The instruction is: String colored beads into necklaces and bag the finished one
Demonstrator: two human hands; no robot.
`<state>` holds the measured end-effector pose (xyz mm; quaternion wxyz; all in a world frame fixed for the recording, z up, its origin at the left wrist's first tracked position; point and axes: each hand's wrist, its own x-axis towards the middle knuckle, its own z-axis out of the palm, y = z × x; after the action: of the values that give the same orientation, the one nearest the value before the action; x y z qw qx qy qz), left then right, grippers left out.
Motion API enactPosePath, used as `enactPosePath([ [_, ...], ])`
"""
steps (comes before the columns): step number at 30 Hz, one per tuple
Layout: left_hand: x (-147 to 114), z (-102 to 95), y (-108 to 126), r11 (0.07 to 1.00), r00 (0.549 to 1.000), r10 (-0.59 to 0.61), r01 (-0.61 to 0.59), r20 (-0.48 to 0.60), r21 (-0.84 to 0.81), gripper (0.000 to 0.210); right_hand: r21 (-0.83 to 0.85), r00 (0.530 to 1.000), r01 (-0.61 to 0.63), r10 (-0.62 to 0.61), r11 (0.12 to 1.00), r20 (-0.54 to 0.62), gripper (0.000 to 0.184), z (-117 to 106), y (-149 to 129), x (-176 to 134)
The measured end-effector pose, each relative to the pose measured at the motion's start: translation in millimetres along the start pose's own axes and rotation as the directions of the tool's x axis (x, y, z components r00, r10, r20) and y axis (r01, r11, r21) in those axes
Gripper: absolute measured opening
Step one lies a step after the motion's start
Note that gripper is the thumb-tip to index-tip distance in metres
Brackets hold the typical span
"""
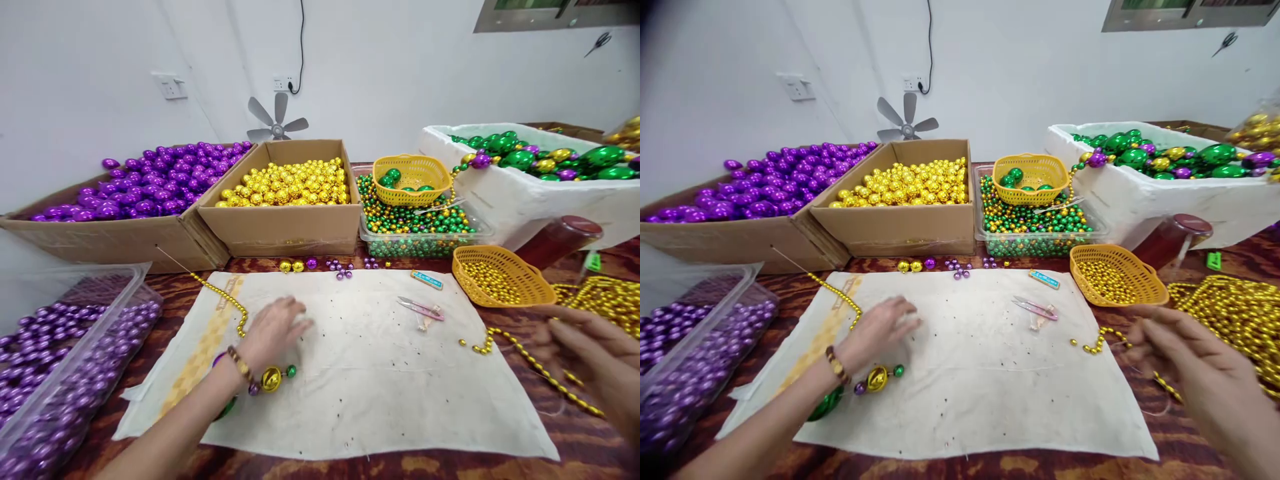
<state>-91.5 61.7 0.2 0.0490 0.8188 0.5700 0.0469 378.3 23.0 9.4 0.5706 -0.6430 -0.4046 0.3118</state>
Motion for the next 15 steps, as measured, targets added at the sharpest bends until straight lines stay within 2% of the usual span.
enactPosePath([
  [1,17,-3.5,-4,0.998,0.995,-0.053,0.056,-0.085,0.041,0.029,0.032,0.992,-0.048,0.044,0.998,0.118,0.051,16,2,-11],
  [3,53,-6.1,-11,0.988,0.981,-0.117,0.131,-0.158,0.084,0.028,0.053,0.954,-0.092,0.073,0.994,0.29,0.038,44,7,-31],
  [7,106,5.2,-15,0.975,0.975,-0.124,0.154,-0.183,0.158,0.03,0.02,0.895,-0.086,0.068,0.996,0.441,0.027,82,20,-69],
  [10,120,17.1,-12,0.971,0.979,-0.104,0.138,-0.175,0.195,0.03,0.007,0.859,-0.122,0.102,0.993,0.502,0.025,92,31,-89],
  [15,124,26.5,-13,0.97,0.978,-0.104,0.14,-0.18,0.2,0.023,0.031,0.843,-0.218,0.173,0.975,0.51,0.025,95,40,-108],
])
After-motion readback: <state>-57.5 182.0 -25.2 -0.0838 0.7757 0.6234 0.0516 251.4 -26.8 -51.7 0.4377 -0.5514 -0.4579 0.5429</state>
